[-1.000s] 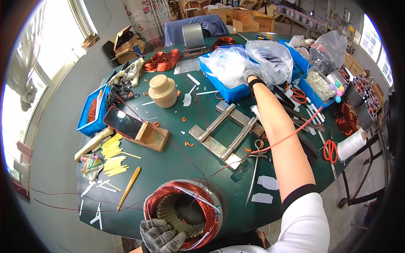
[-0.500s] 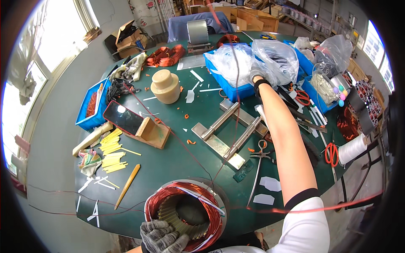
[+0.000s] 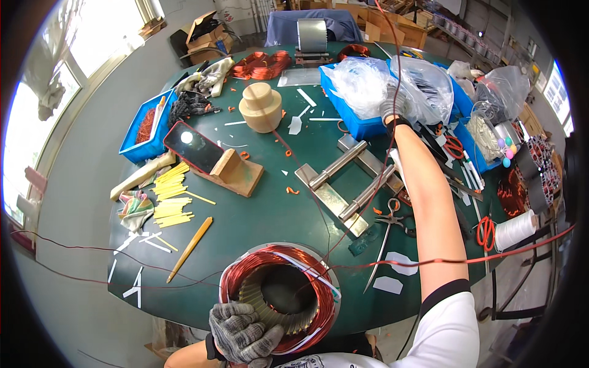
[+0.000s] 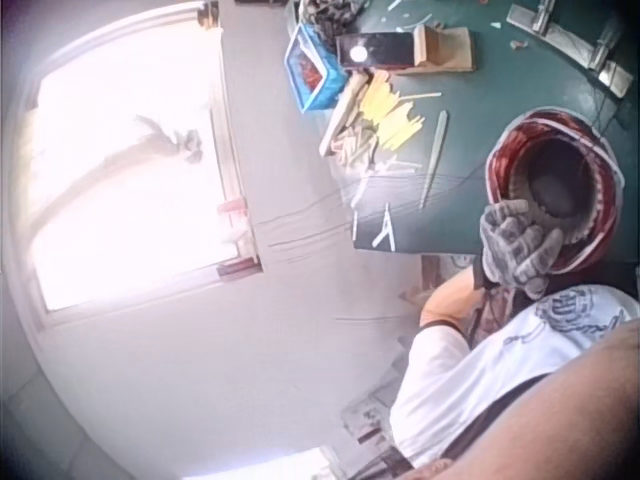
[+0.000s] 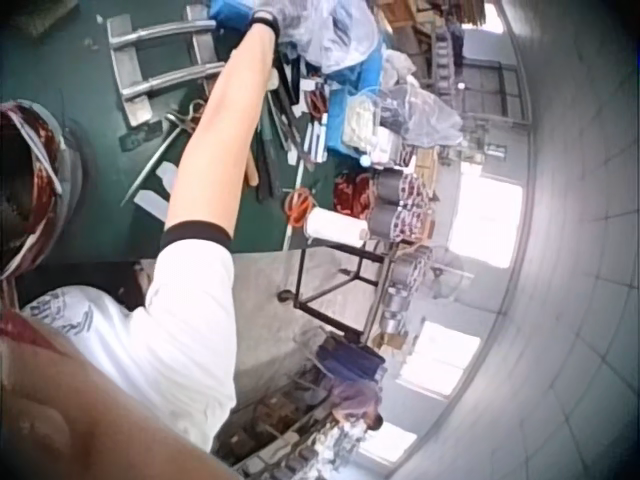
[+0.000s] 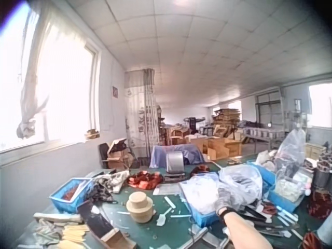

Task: Assembling a motor stator by inserting wires and components into the metal casing.

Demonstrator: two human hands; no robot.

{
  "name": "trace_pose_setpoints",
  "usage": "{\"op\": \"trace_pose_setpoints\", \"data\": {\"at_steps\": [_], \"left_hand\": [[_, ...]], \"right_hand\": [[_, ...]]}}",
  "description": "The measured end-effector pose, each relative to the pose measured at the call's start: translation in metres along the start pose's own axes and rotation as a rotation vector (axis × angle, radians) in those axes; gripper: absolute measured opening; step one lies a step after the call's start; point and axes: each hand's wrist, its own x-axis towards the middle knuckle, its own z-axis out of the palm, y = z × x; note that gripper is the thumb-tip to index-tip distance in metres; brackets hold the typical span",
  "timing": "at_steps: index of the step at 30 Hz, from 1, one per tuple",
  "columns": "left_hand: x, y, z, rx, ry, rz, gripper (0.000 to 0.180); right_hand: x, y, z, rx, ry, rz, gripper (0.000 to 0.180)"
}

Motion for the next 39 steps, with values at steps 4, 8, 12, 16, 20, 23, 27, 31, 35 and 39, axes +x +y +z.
{"op": "trace_pose_setpoints", "data": {"at_steps": [4,8,12,16,20,23,27,31,35,39], "left_hand": [[0.002,0.003,-0.002,0.006,0.028,-0.022,0.021],[0.006,0.008,-0.009,-0.029,-0.035,-0.06,0.023],[-0.002,0.01,0.0,-0.106,0.054,-0.067,0.024],[0.012,0.007,0.007,-0.108,0.141,-0.032,0.032],[0.014,0.007,-0.001,0.004,0.197,-0.06,0.03],[0.011,0.005,0.006,0.007,0.242,-0.079,0.025],[0.018,0.01,0.012,0.025,0.171,-0.09,0.022],[0.011,0.018,-0.019,0.017,-0.006,-0.077,0.042],[0.012,0.004,-0.041,-0.129,-0.134,-0.124,0.041],[0.051,-0.002,-0.04,-0.43,-0.444,-0.213,0.034]], "right_hand": [[-0.01,-0.019,-0.028,-0.444,-0.106,-0.17,0.037],[-0.051,-0.035,-0.106,0.125,0.082,-0.028,0.031],[-0.037,-0.002,-0.097,-0.02,0.084,-0.073,0.026],[-0.031,0.092,-0.113,1.252,-0.238,0.122,0.022],[-0.118,0.002,-0.217,1.437,-0.31,0.02,0.025],[-0.184,-0.025,-0.267,1.55,-0.504,0.029,0.017],[-0.265,-0.037,-0.308,1.433,-0.713,0.029,0.016],[-0.289,-0.025,-0.324,1.552,-0.798,0.083,0.015],[-0.292,-0.006,-0.339,1.669,-0.801,0.08,0.015],[-0.312,-0.024,-0.344,1.726,-0.867,0.05,0.015]]}}
